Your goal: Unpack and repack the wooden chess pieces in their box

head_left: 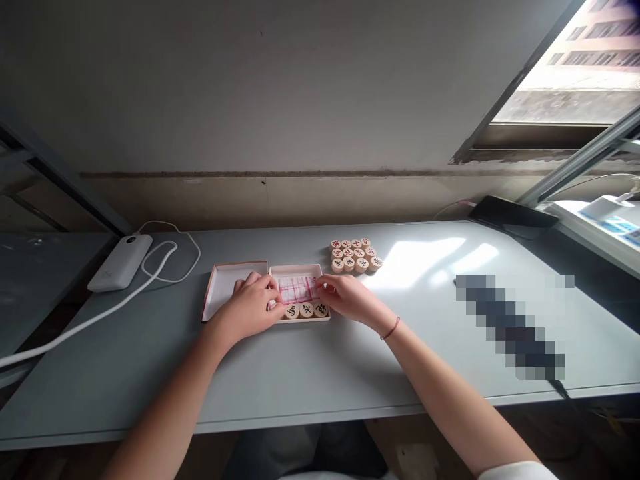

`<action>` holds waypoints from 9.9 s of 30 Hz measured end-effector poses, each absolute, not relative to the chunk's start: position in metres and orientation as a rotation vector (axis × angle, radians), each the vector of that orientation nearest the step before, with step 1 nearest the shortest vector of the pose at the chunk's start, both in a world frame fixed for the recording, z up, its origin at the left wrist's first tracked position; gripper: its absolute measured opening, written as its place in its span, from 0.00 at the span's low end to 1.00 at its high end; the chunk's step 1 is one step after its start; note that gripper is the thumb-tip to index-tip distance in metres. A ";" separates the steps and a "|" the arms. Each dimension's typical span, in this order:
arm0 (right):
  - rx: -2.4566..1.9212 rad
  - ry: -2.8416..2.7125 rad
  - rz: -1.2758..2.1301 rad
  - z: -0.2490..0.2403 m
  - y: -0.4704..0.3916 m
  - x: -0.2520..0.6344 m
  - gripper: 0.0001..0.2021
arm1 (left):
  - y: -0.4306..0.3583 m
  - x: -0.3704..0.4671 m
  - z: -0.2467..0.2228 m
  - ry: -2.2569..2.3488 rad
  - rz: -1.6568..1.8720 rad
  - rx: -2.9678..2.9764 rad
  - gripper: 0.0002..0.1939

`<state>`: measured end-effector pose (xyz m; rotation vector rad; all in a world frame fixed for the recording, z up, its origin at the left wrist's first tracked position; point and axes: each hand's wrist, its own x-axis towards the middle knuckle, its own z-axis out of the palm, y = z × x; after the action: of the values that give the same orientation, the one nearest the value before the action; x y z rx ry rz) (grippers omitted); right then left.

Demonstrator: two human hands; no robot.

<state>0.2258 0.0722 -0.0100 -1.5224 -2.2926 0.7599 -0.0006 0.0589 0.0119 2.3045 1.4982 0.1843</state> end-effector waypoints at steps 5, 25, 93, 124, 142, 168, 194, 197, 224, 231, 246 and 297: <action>-1.555 -2.261 0.735 -0.011 0.074 0.227 0.10 | 0.058 -0.001 0.021 1.435 0.123 2.219 0.07; -1.168 -2.085 1.151 0.019 0.064 0.232 0.18 | 0.052 0.019 0.015 1.340 0.702 1.829 0.14; -1.636 -2.316 0.484 0.007 0.069 0.242 0.17 | 0.063 0.017 -0.019 1.453 0.429 2.406 0.12; -1.977 -2.137 0.630 0.003 0.091 0.299 0.20 | 0.052 0.006 0.015 1.260 0.212 2.278 0.07; -1.605 -2.107 0.958 0.020 0.081 0.290 0.22 | 0.046 0.031 0.008 1.180 0.750 1.927 0.11; -1.967 -2.240 0.582 -0.010 0.089 0.292 0.15 | 0.053 0.029 -0.014 1.235 0.624 2.387 0.10; -1.537 -2.310 0.824 0.012 0.069 0.254 0.16 | 0.049 0.033 -0.009 1.271 0.363 2.376 0.06; -1.490 -2.307 0.818 0.012 0.069 0.255 0.15 | 0.049 0.032 -0.003 1.204 0.407 2.311 0.04; -1.495 -2.360 0.932 0.007 0.069 0.249 0.14 | 0.052 0.023 -0.007 1.113 0.187 2.347 0.15; -1.483 -2.357 0.957 0.009 0.069 0.248 0.13 | 0.052 0.023 -0.001 1.069 0.214 2.212 0.14; -1.722 -2.261 0.558 -0.014 0.068 0.223 0.13 | 0.050 0.020 0.009 1.002 0.163 2.115 0.11; -1.141 -2.303 0.684 0.014 0.047 0.223 0.03 | 0.035 0.046 -0.017 1.277 0.675 2.295 0.32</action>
<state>0.2230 0.0475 0.0141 -1.1412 -2.3025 0.6844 0.0458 0.0350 -0.0168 2.2949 1.2770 0.6745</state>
